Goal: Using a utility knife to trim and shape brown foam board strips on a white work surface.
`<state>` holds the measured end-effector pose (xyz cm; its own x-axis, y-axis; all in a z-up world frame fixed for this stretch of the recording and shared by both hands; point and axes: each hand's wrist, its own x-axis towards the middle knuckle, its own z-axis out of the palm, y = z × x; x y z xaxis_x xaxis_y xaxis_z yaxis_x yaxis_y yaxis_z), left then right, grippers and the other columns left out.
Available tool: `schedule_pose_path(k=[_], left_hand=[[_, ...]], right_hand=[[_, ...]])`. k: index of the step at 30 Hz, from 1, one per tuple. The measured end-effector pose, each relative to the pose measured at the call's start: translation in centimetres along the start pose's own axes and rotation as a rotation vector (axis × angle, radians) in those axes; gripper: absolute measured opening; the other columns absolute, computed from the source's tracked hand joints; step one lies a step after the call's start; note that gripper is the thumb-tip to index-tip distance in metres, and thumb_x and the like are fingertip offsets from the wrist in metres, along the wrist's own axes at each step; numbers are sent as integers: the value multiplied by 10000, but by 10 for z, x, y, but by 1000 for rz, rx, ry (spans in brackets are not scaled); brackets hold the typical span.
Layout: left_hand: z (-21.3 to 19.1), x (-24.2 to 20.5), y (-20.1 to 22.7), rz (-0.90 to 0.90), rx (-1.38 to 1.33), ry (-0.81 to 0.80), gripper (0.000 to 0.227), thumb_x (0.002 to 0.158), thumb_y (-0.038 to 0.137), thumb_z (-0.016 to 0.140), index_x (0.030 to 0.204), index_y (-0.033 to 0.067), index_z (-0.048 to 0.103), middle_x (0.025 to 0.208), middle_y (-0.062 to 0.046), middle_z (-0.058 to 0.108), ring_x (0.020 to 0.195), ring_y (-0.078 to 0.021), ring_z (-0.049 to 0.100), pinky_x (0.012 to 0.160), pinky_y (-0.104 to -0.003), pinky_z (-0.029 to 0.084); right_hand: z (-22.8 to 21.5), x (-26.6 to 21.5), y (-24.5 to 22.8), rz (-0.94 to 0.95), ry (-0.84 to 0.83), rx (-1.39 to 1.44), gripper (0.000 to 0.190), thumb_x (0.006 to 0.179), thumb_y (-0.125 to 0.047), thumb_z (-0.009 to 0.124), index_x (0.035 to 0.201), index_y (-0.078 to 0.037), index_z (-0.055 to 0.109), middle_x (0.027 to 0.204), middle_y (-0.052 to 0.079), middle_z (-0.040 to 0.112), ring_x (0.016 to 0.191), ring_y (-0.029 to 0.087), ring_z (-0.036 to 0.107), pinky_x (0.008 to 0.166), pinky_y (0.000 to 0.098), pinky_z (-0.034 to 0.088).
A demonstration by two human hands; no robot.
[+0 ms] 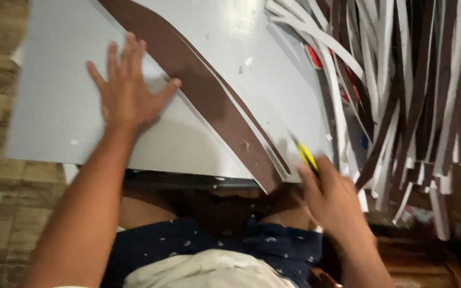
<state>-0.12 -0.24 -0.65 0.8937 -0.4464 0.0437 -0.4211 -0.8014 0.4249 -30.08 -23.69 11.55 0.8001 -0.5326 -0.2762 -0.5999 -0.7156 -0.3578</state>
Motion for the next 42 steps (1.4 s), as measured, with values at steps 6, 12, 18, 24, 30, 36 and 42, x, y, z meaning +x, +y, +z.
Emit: schedule_pose_path(k=[6, 12, 18, 24, 30, 36, 42], left_hand=[[-4, -5, 0, 38, 45, 43, 989, 830, 823, 521, 1589, 215, 341, 1670, -32, 282, 1522, -365, 165, 1118, -773, 50], [-9, -4, -1, 25, 34, -14, 882, 800, 872, 499, 1531, 384, 424, 1657, 12, 309, 1531, -357, 242, 1144, -780, 116], [-12, -6, 0, 38, -15, -45, 839, 805, 845, 551, 1504, 396, 433, 1650, -10, 289, 1532, -351, 241, 1161, -768, 98], [-13, -5, 2, 52, 9, -51, 896, 761, 880, 539, 1516, 413, 418, 1651, -18, 296, 1528, -344, 268, 1173, -760, 108], [-3, -6, -4, 90, -10, 46, 935, 750, 833, 635, 1545, 411, 385, 1649, -44, 300, 1501, -349, 333, 1162, -762, 136], [-3, -9, -4, 112, -79, 190, 996, 733, 852, 674, 1566, 402, 362, 1608, -121, 302, 1460, -387, 404, 1140, -761, 226], [7, -6, -11, 141, -86, 169, 1044, 751, 877, 616, 1614, 413, 253, 1419, -127, 558, 1447, -392, 433, 1127, -786, 167]], right_hand=[[67, 145, -83, -263, 139, 271, 305, 883, -227, 757, 1024, -11, 594, 762, 145, 701, 737, 360, 693, 669, 443, 532], [86, 218, -96, -231, 44, 229, 231, 781, -172, 804, 870, -134, 594, 795, 117, 721, 941, 411, 726, 820, 512, 539], [66, 236, -104, -226, 49, 157, 279, 759, -265, 802, 909, -116, 620, 874, 139, 757, 981, 428, 720, 854, 535, 538], [97, 278, -162, -348, 68, 271, 230, 826, -254, 749, 957, -114, 621, 913, 120, 759, 996, 412, 719, 849, 546, 538], [125, 320, -194, -283, -35, 444, 288, 788, -276, 821, 901, -180, 575, 837, 30, 737, 938, 295, 745, 837, 429, 576], [89, 310, -209, -138, -320, 995, 365, 800, 35, 809, 915, -120, 499, 662, -20, 498, 603, 184, 658, 577, 274, 578], [79, 315, -203, -20, -487, 1069, 266, 890, -36, 727, 888, -168, 496, 678, -12, 460, 602, 174, 632, 541, 327, 609]])
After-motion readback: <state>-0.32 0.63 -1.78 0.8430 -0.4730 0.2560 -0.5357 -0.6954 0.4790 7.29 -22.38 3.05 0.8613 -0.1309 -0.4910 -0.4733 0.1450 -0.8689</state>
